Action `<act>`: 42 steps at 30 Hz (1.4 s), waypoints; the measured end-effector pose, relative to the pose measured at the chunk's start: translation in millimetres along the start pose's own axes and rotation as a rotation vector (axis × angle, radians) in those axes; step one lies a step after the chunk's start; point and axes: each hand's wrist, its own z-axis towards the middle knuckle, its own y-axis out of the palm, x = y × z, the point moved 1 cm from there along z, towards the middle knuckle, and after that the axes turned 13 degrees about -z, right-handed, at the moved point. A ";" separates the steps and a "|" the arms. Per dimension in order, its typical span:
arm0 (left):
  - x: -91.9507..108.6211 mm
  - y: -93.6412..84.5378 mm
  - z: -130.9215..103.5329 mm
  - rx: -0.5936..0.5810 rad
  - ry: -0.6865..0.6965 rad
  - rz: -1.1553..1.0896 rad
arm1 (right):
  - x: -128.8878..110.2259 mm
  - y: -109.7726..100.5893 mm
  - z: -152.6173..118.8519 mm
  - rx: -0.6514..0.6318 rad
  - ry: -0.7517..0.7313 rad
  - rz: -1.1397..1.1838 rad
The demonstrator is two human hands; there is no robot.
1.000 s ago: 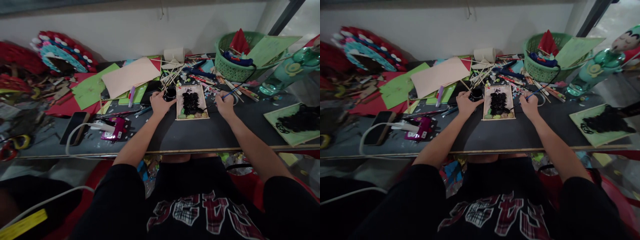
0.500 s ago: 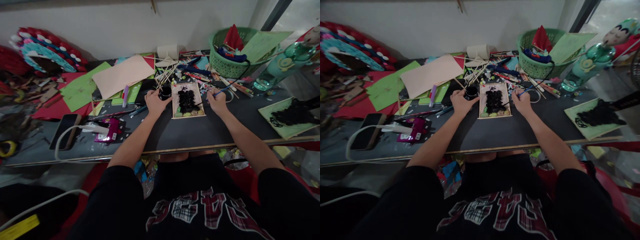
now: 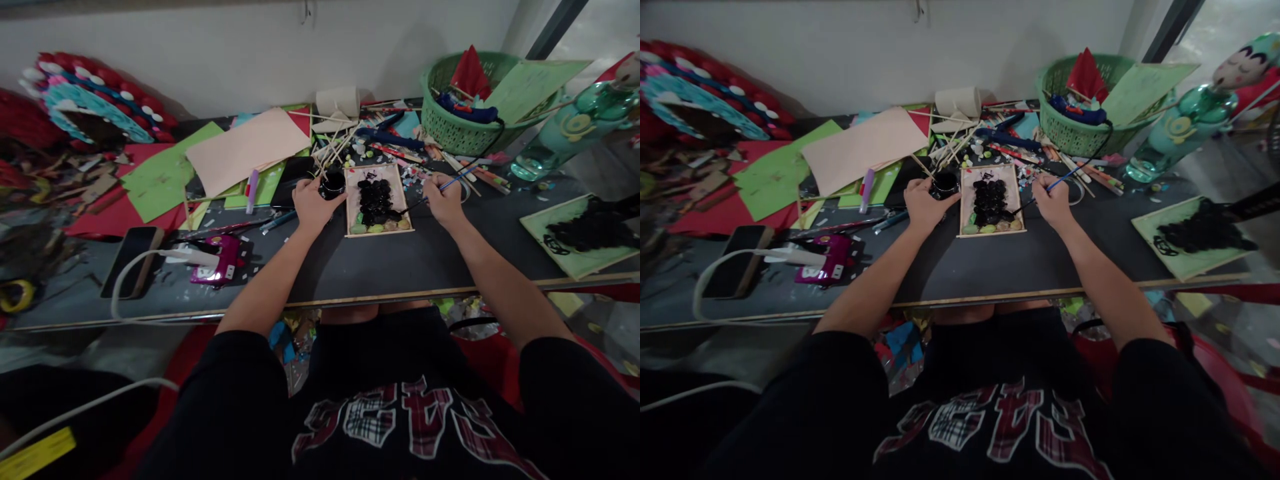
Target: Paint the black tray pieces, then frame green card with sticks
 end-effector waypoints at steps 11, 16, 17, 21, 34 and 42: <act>3.8 -3.6 0.9 -0.070 -0.040 -0.033 | -2.0 -4.8 2.1 -0.006 -0.004 0.159; 1.0 -2.0 0.6 -0.029 -0.019 -0.069 | 0.1 0.9 5.0 0.045 0.076 0.172; 1.3 -2.4 0.2 -0.023 -0.015 -0.078 | 0.7 3.2 4.7 0.045 0.101 0.167; 7.4 -7.3 -2.5 -0.021 0.050 -0.122 | 2.1 9.9 2.6 0.034 0.173 0.194; 18.7 -13.6 -7.2 -0.018 0.199 -0.169 | 6.1 9.7 2.2 0.017 0.105 0.221; 3.3 -3.8 -3.6 0.058 0.295 -0.224 | 19.7 11.9 4.9 0.090 0.182 0.341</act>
